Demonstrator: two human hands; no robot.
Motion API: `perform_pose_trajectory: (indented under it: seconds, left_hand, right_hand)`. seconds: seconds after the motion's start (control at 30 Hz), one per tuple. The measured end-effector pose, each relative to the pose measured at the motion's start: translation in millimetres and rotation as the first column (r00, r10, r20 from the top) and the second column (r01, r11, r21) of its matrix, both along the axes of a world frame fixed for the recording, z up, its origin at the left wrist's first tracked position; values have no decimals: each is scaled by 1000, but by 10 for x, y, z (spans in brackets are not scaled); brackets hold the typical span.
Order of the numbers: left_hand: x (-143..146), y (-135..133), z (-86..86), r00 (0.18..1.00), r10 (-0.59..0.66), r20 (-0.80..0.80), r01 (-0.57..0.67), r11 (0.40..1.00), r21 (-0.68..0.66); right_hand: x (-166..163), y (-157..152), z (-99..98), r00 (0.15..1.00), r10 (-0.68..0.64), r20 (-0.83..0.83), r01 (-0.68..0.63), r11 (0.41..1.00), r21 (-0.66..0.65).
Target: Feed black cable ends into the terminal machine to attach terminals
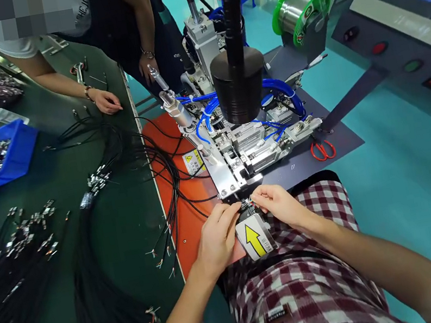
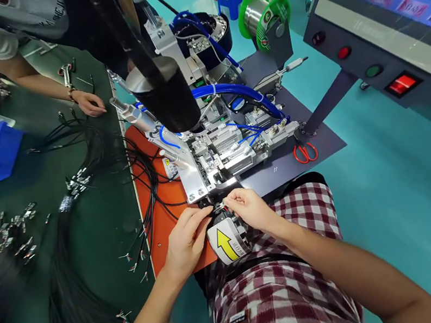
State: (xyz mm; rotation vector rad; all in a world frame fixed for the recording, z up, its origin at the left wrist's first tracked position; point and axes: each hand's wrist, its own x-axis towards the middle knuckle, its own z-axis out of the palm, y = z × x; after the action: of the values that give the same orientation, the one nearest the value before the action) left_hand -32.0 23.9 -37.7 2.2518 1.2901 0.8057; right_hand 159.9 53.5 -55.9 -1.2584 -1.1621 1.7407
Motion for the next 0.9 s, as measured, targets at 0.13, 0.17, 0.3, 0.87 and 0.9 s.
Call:
perform_pose_trajectory:
  seconds: [0.13, 0.17, 0.3, 0.87, 0.9]
  left_hand:
    - [-67, -19, -32, 997, -21, -81, 23, 999, 23]
    - [-78, -23, -45, 994, -20, -112, 25, 999, 42]
    - [-94, -16, -85, 979, -23, -202, 46, 993, 112]
    - [-83, -14, -113, 960, -21, -278, 68, 985, 161]
    - [-79, -15, -110, 959, -17, -284, 66, 985, 162]
  right_hand:
    - [-11, 20, -41, 1000, 20, -6, -20, 1000, 3]
    - [-13, 20, -54, 1000, 23, -2, -23, 1000, 9]
    - [-13, 17, -85, 1000, 25, 18, -25, 999, 21]
    - [-20, 4, -113, 999, 7, 48, -9, 999, 51]
    - [-26, 0, -111, 999, 1, 51, -4, 999, 54]
